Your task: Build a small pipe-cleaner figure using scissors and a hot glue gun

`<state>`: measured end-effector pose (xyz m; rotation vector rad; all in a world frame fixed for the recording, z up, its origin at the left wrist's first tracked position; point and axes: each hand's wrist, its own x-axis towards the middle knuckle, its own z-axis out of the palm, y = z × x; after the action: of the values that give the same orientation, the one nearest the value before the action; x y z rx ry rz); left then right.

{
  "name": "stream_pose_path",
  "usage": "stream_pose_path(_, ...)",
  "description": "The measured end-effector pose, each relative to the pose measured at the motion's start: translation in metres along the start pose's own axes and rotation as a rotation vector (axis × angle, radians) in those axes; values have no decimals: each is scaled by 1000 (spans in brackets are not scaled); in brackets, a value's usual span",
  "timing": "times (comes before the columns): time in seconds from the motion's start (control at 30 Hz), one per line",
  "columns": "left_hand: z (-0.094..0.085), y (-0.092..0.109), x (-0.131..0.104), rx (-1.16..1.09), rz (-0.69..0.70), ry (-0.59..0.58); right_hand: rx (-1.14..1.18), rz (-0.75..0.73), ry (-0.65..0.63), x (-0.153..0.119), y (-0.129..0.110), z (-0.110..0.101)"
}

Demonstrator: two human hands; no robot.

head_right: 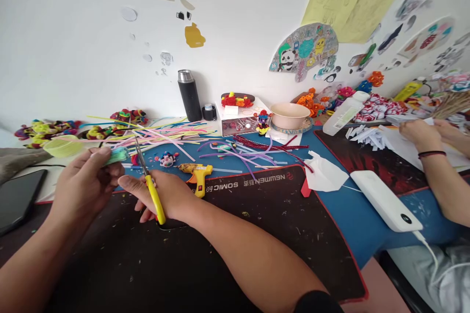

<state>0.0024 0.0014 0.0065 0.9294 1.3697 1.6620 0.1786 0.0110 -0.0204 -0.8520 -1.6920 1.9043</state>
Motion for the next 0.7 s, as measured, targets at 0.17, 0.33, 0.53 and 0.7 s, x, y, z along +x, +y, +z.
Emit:
stream_pose_path(0.17,4,0,-2,24,5,-8,-82,-14,21,-5,-5,1)
stream_pose_path(0.33,5,-1,-4,44,-8,-16,-156,-36,38,-7,-10,1)
stream_pose_path(0.53,5,-1,-5,51,-12,-35,-186,-26,71,-7,-9,1)
stream_pose_path(0.7,4,-1,-6,55,-17,-28,-225,-23,101,-6,-9,2)
